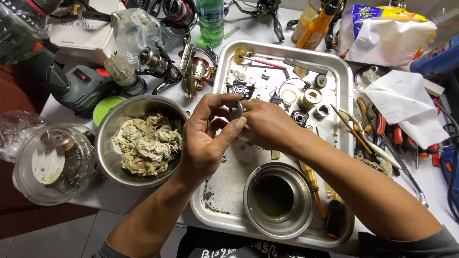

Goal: The person assembles small metal components of a fishing reel, including gears and bearings, by hand on a tray. They repeatedly dip parts into a small bowl of liquid, wipe them with a cloth, and place them back on the tray.

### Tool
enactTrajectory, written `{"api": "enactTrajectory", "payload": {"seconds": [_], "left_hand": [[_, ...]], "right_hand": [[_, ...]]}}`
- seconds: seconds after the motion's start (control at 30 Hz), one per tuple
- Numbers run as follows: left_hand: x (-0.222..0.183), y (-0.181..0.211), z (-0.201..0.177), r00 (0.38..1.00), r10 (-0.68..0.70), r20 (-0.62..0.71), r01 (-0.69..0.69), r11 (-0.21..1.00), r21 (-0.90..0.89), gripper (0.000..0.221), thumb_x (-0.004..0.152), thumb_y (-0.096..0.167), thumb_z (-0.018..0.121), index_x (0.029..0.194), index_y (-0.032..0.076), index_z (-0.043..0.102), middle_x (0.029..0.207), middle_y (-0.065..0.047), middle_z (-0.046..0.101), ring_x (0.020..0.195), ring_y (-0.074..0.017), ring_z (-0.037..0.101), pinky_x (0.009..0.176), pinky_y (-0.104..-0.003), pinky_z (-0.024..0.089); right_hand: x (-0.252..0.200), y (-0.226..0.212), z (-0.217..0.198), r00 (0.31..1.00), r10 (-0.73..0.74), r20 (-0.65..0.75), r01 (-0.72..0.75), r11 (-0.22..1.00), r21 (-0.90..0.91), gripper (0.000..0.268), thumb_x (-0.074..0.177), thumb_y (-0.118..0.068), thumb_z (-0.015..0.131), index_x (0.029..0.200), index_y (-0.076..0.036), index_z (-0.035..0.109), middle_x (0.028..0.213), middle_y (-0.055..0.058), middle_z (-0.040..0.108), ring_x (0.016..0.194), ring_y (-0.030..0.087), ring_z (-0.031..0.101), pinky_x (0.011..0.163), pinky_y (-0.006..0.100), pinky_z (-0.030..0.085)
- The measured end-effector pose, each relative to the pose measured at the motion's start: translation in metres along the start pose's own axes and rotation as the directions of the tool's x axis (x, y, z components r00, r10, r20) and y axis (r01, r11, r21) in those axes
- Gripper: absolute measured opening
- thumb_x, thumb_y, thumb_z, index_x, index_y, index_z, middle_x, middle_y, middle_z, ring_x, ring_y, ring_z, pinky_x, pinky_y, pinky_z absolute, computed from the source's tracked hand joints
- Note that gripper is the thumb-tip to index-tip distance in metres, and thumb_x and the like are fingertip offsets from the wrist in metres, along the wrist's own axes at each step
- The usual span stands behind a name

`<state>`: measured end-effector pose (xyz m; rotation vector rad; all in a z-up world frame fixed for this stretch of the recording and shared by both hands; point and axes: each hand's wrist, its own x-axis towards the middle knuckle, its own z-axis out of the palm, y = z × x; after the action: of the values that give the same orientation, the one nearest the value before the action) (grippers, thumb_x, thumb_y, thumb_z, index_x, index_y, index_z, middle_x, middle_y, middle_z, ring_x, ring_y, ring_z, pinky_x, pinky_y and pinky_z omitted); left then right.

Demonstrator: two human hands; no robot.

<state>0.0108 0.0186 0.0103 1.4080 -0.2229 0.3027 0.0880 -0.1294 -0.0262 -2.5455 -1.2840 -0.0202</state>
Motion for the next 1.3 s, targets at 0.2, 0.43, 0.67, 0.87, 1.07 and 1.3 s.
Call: {"api": "enactTrajectory", "payload": {"seconds": [0.2,0.43,0.67,0.87,1.07,1.3], "left_hand": [[-0.001,0.003,0.002,1.0,0.021,0.012,-0.021,1.0,0.012,0.031,0.08,0.013,0.069,0.108,0.004,0.06,0.094,-0.007,0.059,0.081,-0.0136,0.059,0.065,-0.024,0.052],[-0.003,0.005,0.009,0.995,0.036,0.096,-0.04,0.998,0.046,0.032,0.079,0.012,0.071,0.107,0.004,0.059,0.1,-0.008,0.063,0.086,-0.0156,0.062,0.069,-0.025,0.052],[-0.004,-0.003,0.013,0.958,0.108,0.266,-0.186,0.939,0.289,0.026,0.084,0.012,0.063,0.107,0.008,0.051,0.098,-0.007,0.062,0.083,-0.0153,0.063,0.071,-0.025,0.055],[-0.003,-0.011,0.013,0.928,0.199,0.314,-0.316,0.868,0.383,0.023,0.088,0.012,0.059,0.109,0.006,0.052,0.101,-0.011,0.056,0.083,-0.0176,0.06,0.072,-0.025,0.057],[-0.005,-0.008,0.013,0.968,0.091,0.233,-0.181,0.898,0.402,0.034,0.085,0.015,0.061,0.115,0.008,0.047,0.097,-0.007,0.059,0.082,-0.0153,0.06,0.069,-0.024,0.054],[-0.005,-0.008,0.012,0.969,0.089,0.23,-0.182,0.888,0.423,0.031,0.088,0.028,0.055,0.111,0.007,0.052,0.097,-0.009,0.063,0.078,-0.016,0.063,0.066,-0.025,0.055]], "right_hand": [[-0.031,-0.011,-0.049,0.988,0.141,-0.07,-0.129,0.979,0.156,0.013,0.074,-0.01,0.069,0.086,-0.005,0.065,0.073,0.011,0.061,0.073,0.032,0.062,0.063,0.04,0.05],[-0.091,0.006,-0.074,0.891,0.388,-0.236,-0.289,0.885,0.365,0.014,0.081,-0.011,0.066,0.092,-0.003,0.069,0.067,0.013,0.062,0.057,0.023,0.054,0.052,0.034,0.045],[-0.148,0.035,-0.066,0.72,0.535,-0.442,-0.411,0.842,0.35,0.009,0.09,-0.001,0.064,0.098,0.002,0.067,0.087,0.012,0.065,0.071,0.016,0.057,0.062,0.025,0.044],[-0.154,0.043,-0.065,0.729,0.451,-0.515,-0.375,0.893,0.25,0.009,0.09,0.0,0.065,0.097,0.004,0.067,0.084,0.012,0.065,0.061,0.016,0.051,0.056,0.026,0.042],[-0.153,0.045,-0.066,0.754,0.43,-0.497,-0.394,0.901,0.182,0.01,0.089,-0.001,0.067,0.098,0.002,0.068,0.083,0.011,0.064,0.062,0.016,0.051,0.056,0.027,0.04],[-0.158,0.055,-0.065,0.755,0.412,-0.51,-0.415,0.903,0.116,0.009,0.088,0.001,0.066,0.096,0.004,0.068,0.09,0.014,0.065,0.077,0.023,0.059,0.068,0.032,0.045]]}}
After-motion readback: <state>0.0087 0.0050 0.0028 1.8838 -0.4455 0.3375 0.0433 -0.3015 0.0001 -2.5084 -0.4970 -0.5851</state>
